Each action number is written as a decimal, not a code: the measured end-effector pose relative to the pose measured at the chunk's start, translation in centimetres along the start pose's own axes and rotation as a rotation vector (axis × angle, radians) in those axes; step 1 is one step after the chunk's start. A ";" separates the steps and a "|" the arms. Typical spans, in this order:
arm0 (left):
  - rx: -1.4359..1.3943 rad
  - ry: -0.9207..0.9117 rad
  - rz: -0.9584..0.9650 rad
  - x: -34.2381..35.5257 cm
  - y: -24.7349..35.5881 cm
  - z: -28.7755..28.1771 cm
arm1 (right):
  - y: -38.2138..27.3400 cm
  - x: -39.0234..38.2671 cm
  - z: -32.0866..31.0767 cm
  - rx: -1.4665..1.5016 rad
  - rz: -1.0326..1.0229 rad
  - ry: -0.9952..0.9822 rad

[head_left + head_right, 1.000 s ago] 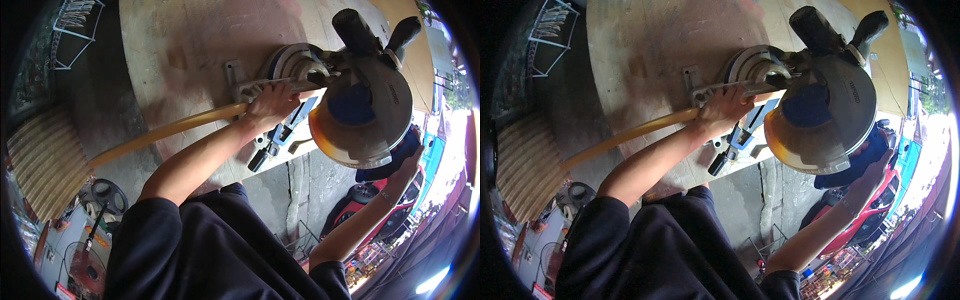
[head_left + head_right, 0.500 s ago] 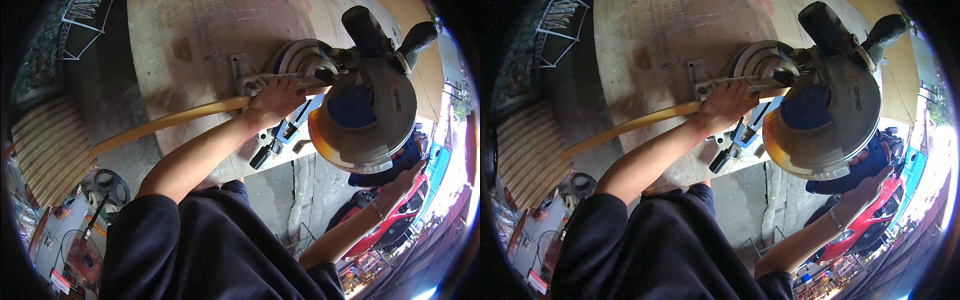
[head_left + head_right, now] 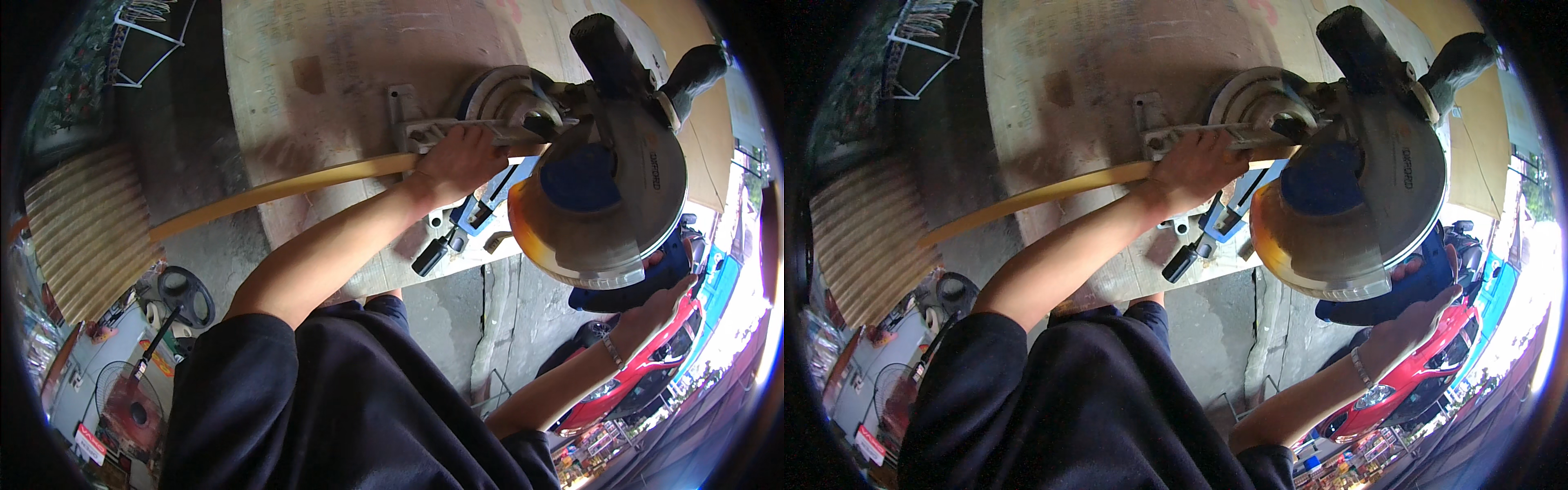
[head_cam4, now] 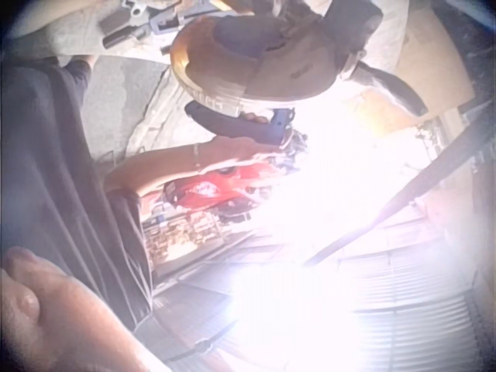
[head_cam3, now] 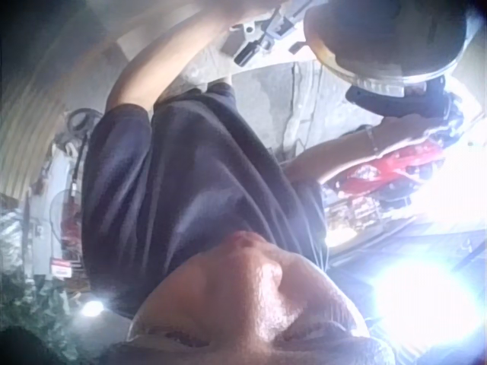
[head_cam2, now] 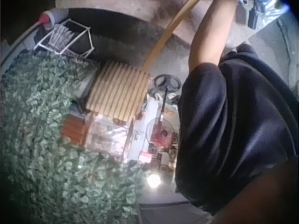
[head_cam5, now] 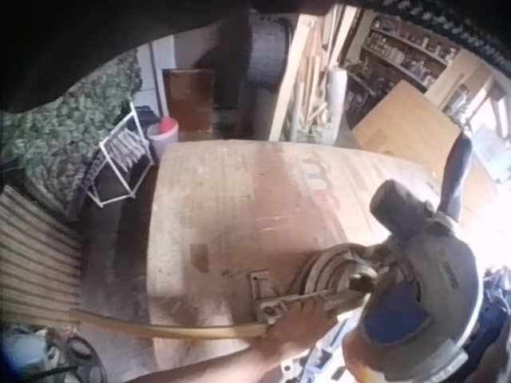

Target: The person uses a miter saw to cut several thin wooden strips into shorter pieces. They position each strip under the blade, lower the saw to make a cut, and then remove the cut piece before repeating the process with the next strip.

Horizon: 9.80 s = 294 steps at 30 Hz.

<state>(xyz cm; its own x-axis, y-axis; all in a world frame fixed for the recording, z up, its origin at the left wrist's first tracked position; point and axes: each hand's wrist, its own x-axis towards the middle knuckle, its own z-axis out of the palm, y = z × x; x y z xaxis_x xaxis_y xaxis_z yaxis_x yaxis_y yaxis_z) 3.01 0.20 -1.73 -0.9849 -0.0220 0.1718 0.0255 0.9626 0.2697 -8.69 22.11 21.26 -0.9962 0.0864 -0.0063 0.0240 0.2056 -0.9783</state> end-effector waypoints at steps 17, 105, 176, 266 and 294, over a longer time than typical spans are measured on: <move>-0.049 0.095 -0.031 -0.4 -0.1 0.4 | 3.3 1.5 -3.0 -0.127 -0.139 -0.027; -0.081 0.070 -0.057 -0.6 0.2 0.2 | 12.0 -7.2 0.6 0.004 -0.325 0.143; 0.133 0.121 -0.319 -30.5 21.5 -5.6 | 19.3 -10.7 -27.2 0.400 0.197 -0.584; -0.055 -0.011 -0.839 30.9 39.3 19.8 | 38.5 53.8 -32.0 -0.163 -0.203 -0.397; -0.099 0.035 -0.769 -10.7 23.3 -4.2 | 24.8 8.1 -6.2 -0.145 -0.525 -1.051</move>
<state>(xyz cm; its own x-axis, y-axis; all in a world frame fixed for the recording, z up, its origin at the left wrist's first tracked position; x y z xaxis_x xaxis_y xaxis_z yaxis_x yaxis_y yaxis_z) 14.82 21.74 6.69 -0.7257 -0.6846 -0.0689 -0.6467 0.6444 0.4080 -15.65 34.00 -1.76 -0.4653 -0.8713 0.1560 -0.4663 0.0915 -0.8799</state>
